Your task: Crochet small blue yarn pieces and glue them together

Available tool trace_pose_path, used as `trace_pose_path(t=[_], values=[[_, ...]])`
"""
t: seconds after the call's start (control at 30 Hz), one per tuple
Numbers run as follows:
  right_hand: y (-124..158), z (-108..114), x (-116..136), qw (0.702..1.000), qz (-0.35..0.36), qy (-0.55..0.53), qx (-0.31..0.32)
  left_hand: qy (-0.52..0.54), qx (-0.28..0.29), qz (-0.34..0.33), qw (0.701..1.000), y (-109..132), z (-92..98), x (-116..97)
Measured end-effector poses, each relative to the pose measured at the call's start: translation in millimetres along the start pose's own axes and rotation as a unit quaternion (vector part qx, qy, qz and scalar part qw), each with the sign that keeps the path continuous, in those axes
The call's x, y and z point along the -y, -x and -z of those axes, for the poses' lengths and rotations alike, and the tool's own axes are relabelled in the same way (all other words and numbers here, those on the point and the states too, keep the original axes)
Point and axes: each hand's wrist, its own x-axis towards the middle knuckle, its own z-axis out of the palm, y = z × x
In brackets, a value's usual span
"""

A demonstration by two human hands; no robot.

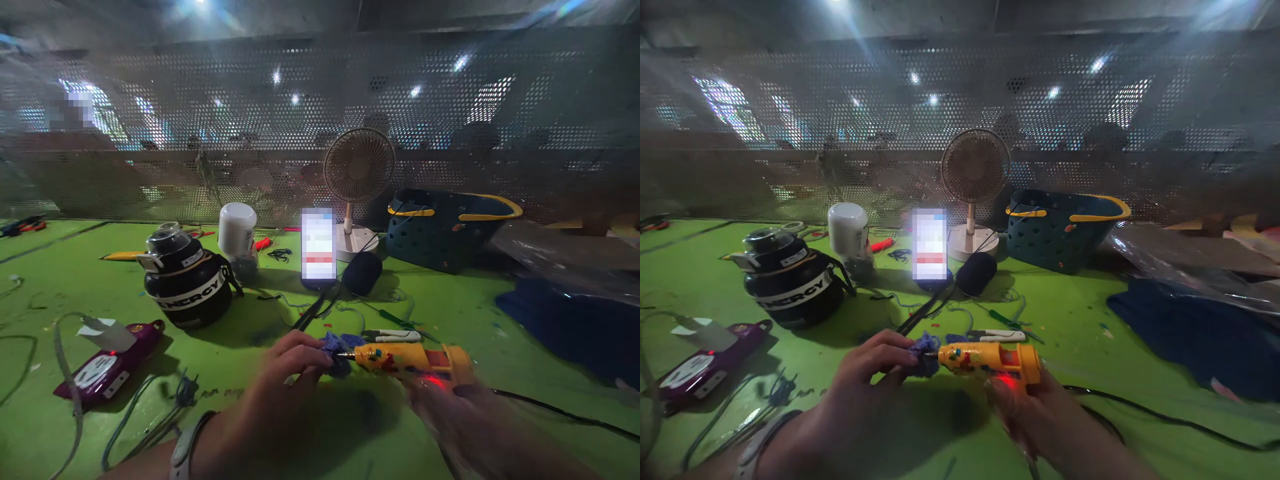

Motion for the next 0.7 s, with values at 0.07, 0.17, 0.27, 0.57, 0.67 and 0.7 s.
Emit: trace_pose_path(t=[0.07,0.17,0.27,0.57,0.67,0.7], values=[[0.1,-0.8,1.9,1.000,-0.006,-0.001,-0.007,0.004,-0.006,-0.002,1.000,-0.2,-0.6,-0.3],[0.3,-1.3,2.5,1.000,-0.011,0.010,-0.017,0.005,-0.010,-0.008,1.000,-0.9,-1.0,-1.2],[-0.1,-0.4,0.3,0.999,-0.017,0.031,-0.008,0.005,-0.001,-0.010,1.000,-1.7,-0.5,-2.3],[0.9,-0.6,-1.0,0.999,-0.007,0.036,-0.025,-0.003,-0.001,-0.014,1.000,-1.7,-0.3,-2.7],[0.9,2.1,0.1,0.999,-0.002,0.041,-0.009,-0.013,-0.001,-0.010,1.000,-2.3,0.6,-2.6],[0.7,3.1,0.4,0.999,0.000,0.044,-0.001,-0.018,0.001,-0.013,1.000,-2.4,0.9,-2.5]])
